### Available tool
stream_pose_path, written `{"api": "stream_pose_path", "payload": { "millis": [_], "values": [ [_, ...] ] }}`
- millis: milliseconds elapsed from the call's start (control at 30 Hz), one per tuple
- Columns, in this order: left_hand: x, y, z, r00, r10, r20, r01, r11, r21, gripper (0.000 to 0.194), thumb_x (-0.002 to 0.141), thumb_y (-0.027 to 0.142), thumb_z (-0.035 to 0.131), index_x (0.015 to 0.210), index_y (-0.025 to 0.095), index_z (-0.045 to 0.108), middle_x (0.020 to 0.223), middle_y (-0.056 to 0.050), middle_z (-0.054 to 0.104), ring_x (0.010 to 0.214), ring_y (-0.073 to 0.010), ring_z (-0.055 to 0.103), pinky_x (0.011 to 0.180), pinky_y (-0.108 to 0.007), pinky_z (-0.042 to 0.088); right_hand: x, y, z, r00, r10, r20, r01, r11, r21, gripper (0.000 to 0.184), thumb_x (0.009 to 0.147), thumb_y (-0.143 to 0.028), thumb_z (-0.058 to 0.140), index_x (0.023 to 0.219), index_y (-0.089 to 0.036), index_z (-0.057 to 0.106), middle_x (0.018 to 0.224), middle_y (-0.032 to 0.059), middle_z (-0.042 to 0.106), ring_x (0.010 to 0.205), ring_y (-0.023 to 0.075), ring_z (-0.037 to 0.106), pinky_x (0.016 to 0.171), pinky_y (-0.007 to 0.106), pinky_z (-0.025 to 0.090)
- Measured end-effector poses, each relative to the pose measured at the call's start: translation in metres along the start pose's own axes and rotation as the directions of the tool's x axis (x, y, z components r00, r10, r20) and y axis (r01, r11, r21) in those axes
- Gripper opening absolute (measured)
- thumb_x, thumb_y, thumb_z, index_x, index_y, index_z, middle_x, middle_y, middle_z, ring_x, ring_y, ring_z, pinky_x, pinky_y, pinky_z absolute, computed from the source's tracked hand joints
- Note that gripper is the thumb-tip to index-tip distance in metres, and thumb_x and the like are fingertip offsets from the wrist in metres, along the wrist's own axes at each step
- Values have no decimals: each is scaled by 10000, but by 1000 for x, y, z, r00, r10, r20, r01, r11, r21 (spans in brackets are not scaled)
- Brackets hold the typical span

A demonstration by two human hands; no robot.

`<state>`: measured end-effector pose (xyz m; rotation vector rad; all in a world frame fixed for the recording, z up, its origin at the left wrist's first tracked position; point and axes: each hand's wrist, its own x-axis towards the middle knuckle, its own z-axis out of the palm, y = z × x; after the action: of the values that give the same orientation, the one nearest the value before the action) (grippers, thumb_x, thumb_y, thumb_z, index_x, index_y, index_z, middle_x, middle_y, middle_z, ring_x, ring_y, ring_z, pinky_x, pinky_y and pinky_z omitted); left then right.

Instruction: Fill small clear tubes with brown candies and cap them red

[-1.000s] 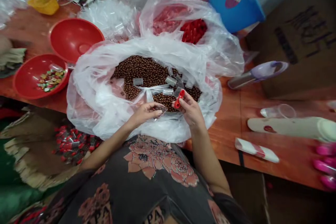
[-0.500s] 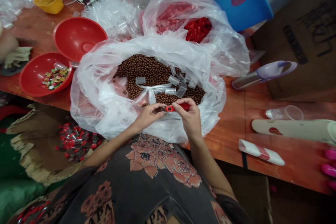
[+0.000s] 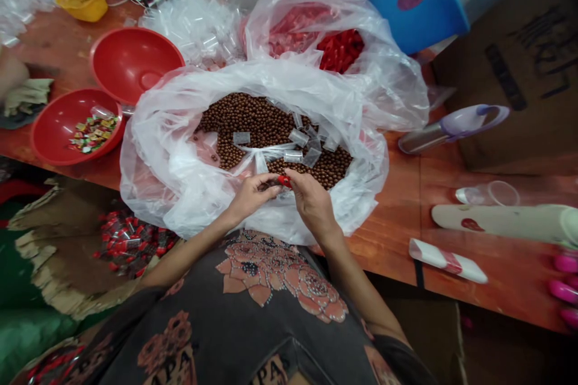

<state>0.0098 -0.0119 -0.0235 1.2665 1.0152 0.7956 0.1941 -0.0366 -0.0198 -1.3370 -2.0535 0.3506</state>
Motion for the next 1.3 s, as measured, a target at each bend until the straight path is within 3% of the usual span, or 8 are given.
{"api": "stream_pose_path", "payload": {
  "millis": [100, 233, 300, 500, 667, 867, 1067, 1300],
  "values": [
    [0, -2, 0, 1000, 1, 11, -1, 1000, 5, 380, 821, 312, 661, 1155, 132, 682, 998, -91, 710, 791, -145, 628, 762, -308, 530, -1, -3, -1, 999, 13, 38, -11, 999, -39, 362, 1027, -260, 362, 1356, -315, 503, 987, 56, 637, 871, 182, 621, 752, 309, 530],
    [1, -4, 1, 999, 26, -31, -24, 998, 59, 342, 814, 275, 645, 1116, 125, 698, 977, -85, 717, 816, -156, 633, 785, -313, 530, 0, -8, 0, 992, -70, 105, 88, 979, -183, 426, 995, -410, 446, 1388, -253, 489, 919, 82, 622, 844, 215, 587, 720, 327, 520],
    [0, -4, 1, 999, 32, -29, -29, 997, 76, 329, 810, 278, 651, 1092, 118, 707, 960, -86, 718, 819, -160, 633, 797, -320, 528, 0, -7, 1, 990, -72, 121, 87, 988, -130, 456, 998, -406, 437, 1418, -231, 461, 926, 92, 630, 865, 225, 591, 749, 350, 526],
    [-1, 1, -1, 999, 24, 29, -25, 998, 62, 400, 820, 353, 674, 1155, 135, 693, 1043, -112, 716, 886, -177, 641, 816, -334, 522, 1, 7, 3, 991, 77, 106, -101, 965, 244, 409, 1019, -349, 397, 1421, -302, 457, 1165, 80, 647, 1054, 217, 623, 903, 392, 524],
    [-2, 3, -5, 996, 51, 76, -60, 991, 123, 334, 815, 332, 675, 1091, 150, 725, 1044, -96, 732, 923, -184, 645, 882, -350, 497, 1, 14, -2, 981, 0, 196, -40, 979, 201, 430, 1010, -357, 417, 1437, -314, 449, 1073, 69, 675, 985, 222, 626, 886, 414, 525],
    [-1, 3, -11, 987, 56, 150, -78, 986, 146, 320, 824, 334, 670, 1095, 175, 733, 1074, -88, 735, 961, -192, 653, 892, -348, 499, 1, 17, -6, 962, -91, 257, 45, 983, 180, 440, 1011, -325, 411, 1450, -322, 419, 1187, 78, 668, 1070, 230, 622, 916, 433, 526],
    [-4, 2, 0, 997, 10, 71, -9, 1000, -13, 354, 821, 321, 678, 1133, 158, 719, 1099, -100, 732, 941, -178, 670, 901, -347, 522, -6, 13, 7, 981, -70, 181, 44, 989, 141, 812, 860, -463, 666, 1522, -213, 268, 1291, 177, 611, 1148, 310, 616, 931, 492, 536],
    [-5, 1, 6, 999, -32, -22, 30, 997, -71, 379, 787, 331, 718, 1127, 163, 725, 1047, -84, 743, 870, -163, 672, 857, -334, 543, -4, 6, 20, 989, 12, 145, -30, 992, 123, 814, 834, -462, 687, 1490, -196, 284, 1320, 197, 578, 1203, 332, 595, 940, 506, 534]
  ]
}}
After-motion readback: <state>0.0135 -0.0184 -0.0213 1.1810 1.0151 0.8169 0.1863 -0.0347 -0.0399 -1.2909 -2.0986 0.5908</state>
